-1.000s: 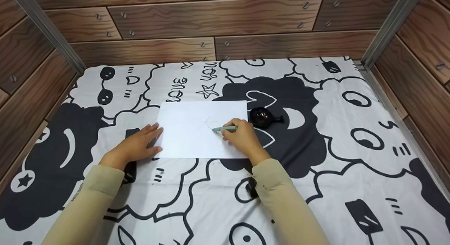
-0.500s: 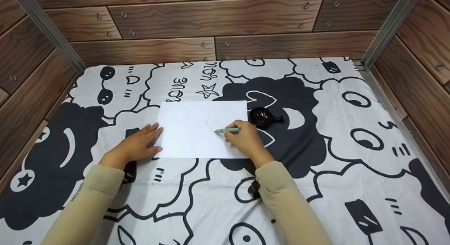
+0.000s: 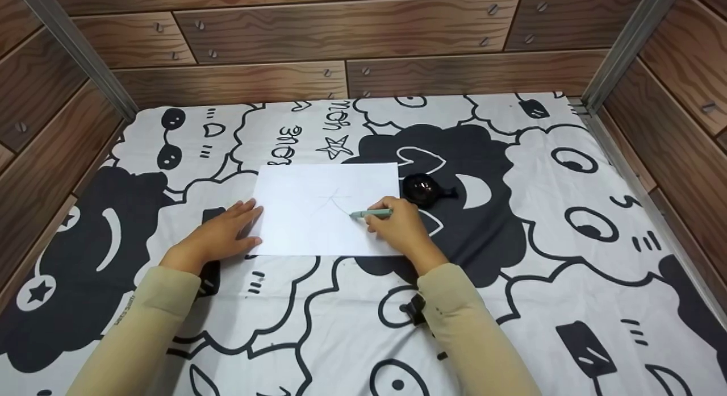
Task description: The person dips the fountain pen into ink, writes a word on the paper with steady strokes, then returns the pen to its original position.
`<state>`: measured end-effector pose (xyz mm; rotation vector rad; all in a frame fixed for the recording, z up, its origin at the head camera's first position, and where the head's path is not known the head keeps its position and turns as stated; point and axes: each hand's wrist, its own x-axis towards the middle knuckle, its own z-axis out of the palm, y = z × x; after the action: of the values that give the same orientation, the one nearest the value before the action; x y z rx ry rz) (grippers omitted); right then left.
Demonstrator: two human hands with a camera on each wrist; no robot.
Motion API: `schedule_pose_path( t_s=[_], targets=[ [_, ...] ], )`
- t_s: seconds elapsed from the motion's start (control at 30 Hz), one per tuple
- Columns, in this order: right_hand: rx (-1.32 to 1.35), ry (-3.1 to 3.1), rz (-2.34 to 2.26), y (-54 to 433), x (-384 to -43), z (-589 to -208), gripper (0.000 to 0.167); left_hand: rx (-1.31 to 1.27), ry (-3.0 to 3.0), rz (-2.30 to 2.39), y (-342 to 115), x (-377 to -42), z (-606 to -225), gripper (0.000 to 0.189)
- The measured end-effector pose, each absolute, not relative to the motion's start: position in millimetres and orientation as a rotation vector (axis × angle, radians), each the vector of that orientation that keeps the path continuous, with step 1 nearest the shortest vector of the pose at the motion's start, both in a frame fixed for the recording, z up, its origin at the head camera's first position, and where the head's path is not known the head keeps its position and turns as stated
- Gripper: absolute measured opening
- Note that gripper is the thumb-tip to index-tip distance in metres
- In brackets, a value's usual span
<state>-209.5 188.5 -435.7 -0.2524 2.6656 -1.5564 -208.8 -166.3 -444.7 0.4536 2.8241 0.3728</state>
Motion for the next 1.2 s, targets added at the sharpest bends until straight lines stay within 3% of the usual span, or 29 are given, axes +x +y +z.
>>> schedule_pose_path(
  t_s=[1.2],
  targets=[
    [-0.293,2.761,-1.812,209.5,-214.9,-420.0,0.018,0.457,2.816,0.387,-166.1,-207.8,-442.8,0.067]
  ],
)
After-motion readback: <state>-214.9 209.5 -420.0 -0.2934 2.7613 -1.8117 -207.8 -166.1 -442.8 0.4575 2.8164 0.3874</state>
